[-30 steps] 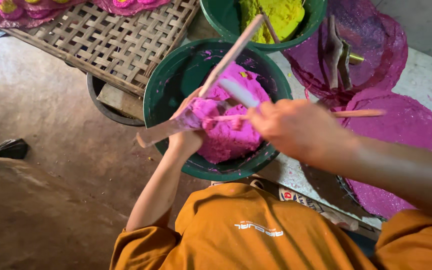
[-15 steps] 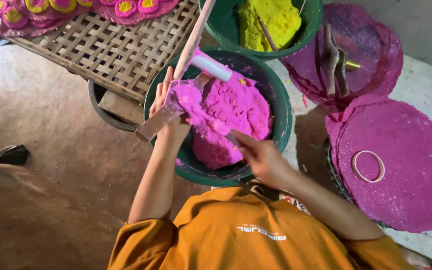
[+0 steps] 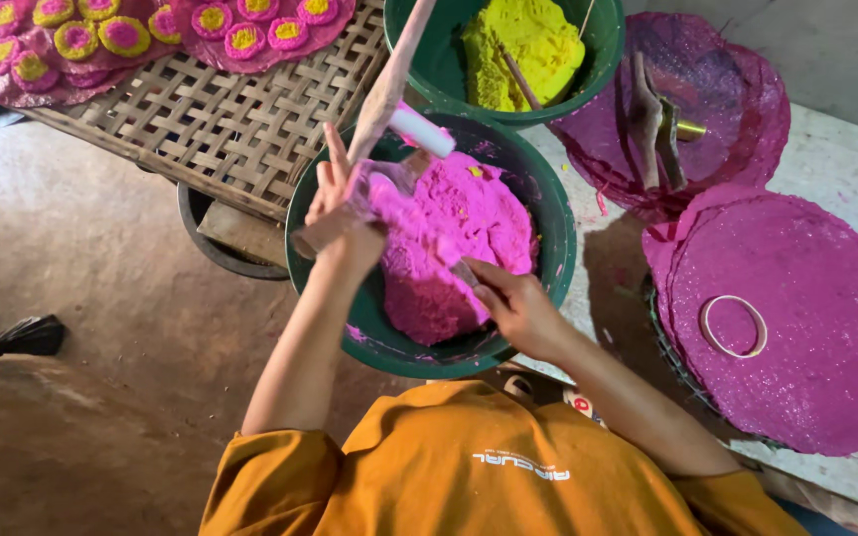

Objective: The person applies yellow and pink dough to large pink circular bases using a wooden stamping tool and a circular ring to create decorative patterns.

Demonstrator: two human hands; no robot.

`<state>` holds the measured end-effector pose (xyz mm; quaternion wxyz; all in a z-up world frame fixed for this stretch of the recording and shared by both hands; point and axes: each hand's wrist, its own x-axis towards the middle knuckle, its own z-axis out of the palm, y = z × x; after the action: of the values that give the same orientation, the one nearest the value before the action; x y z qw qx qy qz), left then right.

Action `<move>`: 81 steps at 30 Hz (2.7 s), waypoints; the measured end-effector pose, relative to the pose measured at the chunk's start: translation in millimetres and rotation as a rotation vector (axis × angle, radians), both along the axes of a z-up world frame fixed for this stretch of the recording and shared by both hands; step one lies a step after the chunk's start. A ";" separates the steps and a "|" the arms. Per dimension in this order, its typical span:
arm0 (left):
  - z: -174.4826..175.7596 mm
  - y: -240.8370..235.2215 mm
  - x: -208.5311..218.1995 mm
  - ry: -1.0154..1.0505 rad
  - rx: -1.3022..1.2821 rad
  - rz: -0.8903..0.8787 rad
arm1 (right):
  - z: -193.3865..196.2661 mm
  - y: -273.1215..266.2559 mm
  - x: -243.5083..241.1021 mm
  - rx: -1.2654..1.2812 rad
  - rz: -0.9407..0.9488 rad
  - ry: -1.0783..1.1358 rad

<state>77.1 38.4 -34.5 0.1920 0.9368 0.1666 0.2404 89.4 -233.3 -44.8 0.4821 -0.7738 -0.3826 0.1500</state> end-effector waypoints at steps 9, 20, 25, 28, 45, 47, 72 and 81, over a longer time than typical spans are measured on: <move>-7.1 32.4 -7.4 -0.373 -1.197 -0.152 | 81.9 -17.2 14.5 -0.754 -0.208 -0.064; 58.1 -184.4 -25.9 0.382 -2.121 -1.003 | 78.9 -101.3 48.6 1.267 0.169 0.829; 76.7 -214.5 -17.2 0.024 -0.901 -1.163 | 108.9 -188.5 30.8 0.862 0.014 -0.017; 85.1 -236.9 -11.9 0.408 -0.459 -0.999 | 126.1 -232.7 20.6 0.580 -0.011 -0.511; 62.0 -396.0 47.5 0.264 -1.068 -1.376 | 111.0 -437.7 46.0 0.055 0.093 0.696; 72.3 -391.1 60.5 0.201 -0.928 -1.335 | 102.8 -461.1 65.1 -0.008 0.272 0.806; -40.6 -391.2 160.9 -0.806 -2.512 -1.522 | 107.5 -396.8 121.5 -0.747 -0.034 0.737; -74.0 -402.1 159.7 -0.794 -2.628 -1.407 | 89.1 -397.1 111.9 -0.805 -0.163 0.802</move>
<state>236.8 -363.7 -108.5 0.9556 -0.1230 -0.2670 0.0183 201.3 -630.4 44.4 0.2671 -0.8058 -0.0217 0.5281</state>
